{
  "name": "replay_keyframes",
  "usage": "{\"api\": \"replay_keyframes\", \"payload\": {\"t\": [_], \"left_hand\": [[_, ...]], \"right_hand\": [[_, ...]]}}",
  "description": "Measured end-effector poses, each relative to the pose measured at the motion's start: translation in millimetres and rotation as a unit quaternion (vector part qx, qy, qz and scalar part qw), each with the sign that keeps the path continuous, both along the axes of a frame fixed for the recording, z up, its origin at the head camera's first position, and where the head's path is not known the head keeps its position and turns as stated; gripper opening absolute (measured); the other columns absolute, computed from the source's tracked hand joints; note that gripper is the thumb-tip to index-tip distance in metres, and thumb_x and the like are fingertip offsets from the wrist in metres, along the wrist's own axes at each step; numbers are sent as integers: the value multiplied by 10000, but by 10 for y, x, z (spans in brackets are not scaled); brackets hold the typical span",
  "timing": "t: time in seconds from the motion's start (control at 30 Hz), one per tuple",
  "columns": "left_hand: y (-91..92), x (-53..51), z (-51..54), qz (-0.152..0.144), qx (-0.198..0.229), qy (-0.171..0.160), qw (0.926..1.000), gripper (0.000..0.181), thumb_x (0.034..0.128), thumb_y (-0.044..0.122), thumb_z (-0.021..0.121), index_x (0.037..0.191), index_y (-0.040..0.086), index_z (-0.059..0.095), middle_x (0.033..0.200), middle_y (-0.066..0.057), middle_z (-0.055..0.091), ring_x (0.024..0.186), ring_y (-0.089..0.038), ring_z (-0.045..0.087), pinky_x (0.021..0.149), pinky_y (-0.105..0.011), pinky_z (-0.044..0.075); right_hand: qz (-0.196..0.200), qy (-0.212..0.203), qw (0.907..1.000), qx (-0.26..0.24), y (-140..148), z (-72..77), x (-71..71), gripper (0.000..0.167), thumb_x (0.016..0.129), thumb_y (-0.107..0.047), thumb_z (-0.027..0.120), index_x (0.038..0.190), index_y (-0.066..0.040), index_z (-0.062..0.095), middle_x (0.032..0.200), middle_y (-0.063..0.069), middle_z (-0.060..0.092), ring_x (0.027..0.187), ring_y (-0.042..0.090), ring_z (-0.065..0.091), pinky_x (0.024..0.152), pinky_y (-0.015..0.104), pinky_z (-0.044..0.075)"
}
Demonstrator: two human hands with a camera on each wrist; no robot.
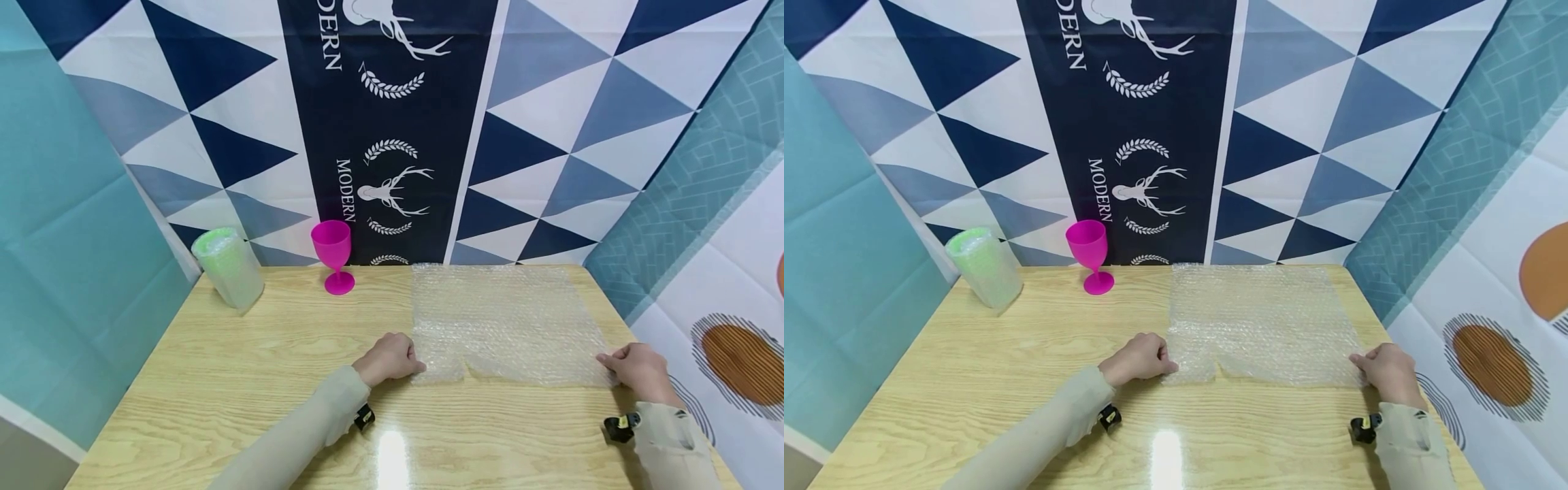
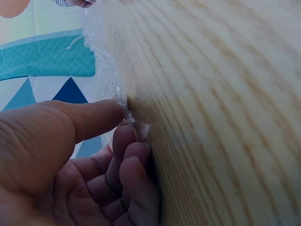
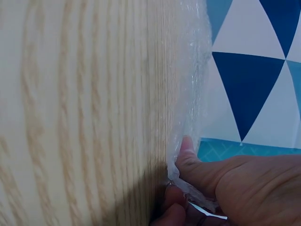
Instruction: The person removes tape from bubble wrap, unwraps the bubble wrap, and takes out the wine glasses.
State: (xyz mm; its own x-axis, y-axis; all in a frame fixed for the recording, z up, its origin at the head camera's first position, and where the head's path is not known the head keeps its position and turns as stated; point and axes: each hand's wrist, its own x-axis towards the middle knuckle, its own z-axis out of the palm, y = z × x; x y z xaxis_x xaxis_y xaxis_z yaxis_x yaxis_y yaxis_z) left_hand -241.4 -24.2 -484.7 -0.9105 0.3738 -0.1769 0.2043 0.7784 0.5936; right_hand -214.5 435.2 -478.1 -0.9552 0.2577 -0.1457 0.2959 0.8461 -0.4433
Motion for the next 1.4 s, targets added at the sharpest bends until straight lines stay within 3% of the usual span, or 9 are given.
{"api": "replay_keyframes", "payload": {"t": [0.37,0.6,1.1,1.4], "left_hand": [[78,-4,8,57,-12,-113,9999,441,876,306,822,558,154,556,544,61,480,503,-99,445,506,-223,389],[120,-3,9,-66,-68,67,9999,384,867,307,829,609,153,590,593,68,531,547,-93,478,538,-214,410],[211,32,27,47,-148,-97,9998,419,876,326,816,586,164,561,581,62,511,533,-99,452,521,-221,395],[261,29,-1,21,-220,47,9997,450,882,336,809,572,164,532,567,62,479,525,-99,439,496,-226,386]], "right_hand": [[-128,-45,9999,-65,66,-22,4,356,982,-276,684,789,22,661,615,37,618,646,218,571,564,300,434],[-359,-99,9991,-216,103,-29,17,364,980,-282,693,824,45,656,632,62,633,673,249,593,565,313,443],[-712,-161,9970,-268,135,-16,25,385,987,-277,686,870,90,667,655,85,643,737,295,593,578,330,435],[-623,-105,9976,-294,156,3,41,399,999,-287,667,865,89,673,637,74,644,725,298,598,568,330,439]]}}
